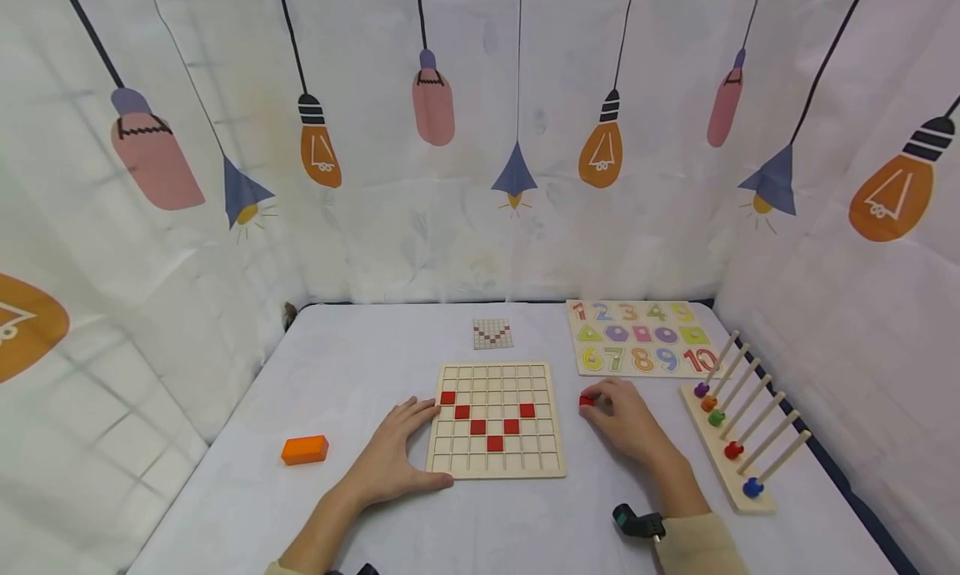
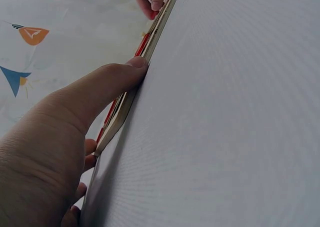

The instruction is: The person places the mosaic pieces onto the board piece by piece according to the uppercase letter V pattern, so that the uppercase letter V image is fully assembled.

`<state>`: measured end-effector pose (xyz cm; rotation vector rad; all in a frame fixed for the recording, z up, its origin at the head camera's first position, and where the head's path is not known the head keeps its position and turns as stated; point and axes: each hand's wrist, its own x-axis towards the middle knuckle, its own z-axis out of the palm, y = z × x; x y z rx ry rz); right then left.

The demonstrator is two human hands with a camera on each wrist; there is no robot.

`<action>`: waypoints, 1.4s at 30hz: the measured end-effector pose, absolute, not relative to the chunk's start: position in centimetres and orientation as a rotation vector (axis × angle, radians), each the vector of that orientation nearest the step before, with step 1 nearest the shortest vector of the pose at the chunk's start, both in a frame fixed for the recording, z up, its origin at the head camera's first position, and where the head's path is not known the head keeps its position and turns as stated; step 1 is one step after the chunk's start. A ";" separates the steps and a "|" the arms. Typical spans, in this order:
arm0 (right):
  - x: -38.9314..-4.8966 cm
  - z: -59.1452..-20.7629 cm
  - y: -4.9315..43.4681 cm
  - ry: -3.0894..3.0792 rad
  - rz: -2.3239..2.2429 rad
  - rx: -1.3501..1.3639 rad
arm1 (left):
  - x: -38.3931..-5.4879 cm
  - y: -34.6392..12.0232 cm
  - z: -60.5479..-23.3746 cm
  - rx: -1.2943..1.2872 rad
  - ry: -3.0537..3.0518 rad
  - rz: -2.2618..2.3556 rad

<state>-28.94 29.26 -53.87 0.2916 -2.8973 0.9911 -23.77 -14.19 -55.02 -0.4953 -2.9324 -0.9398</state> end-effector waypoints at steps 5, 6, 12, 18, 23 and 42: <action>-29.3 -53.9 28.6 -2.893 0.990 0.331 | -23.8 -14.2 -55.1 -0.497 -2.929 -0.945; -29.3 -53.9 28.4 -2.891 0.995 0.340 | -23.8 -14.3 -55.1 -0.497 -2.930 -0.946; -30.0 -53.9 27.3 -2.888 0.998 0.390 | -23.7 -14.3 -55.0 -0.495 -2.936 -0.952; -30.6 -53.9 26.1 -2.881 1.032 0.418 | -23.7 -14.3 -55.0 -0.498 -2.935 -0.957; -31.1 -53.9 25.2 -2.884 1.027 0.462 | -23.8 -14.3 -55.0 -0.498 -2.935 -0.960; -31.7 -53.5 22.9 -2.919 1.036 0.475 | -23.8 -14.3 -55.0 -0.488 -2.935 -0.970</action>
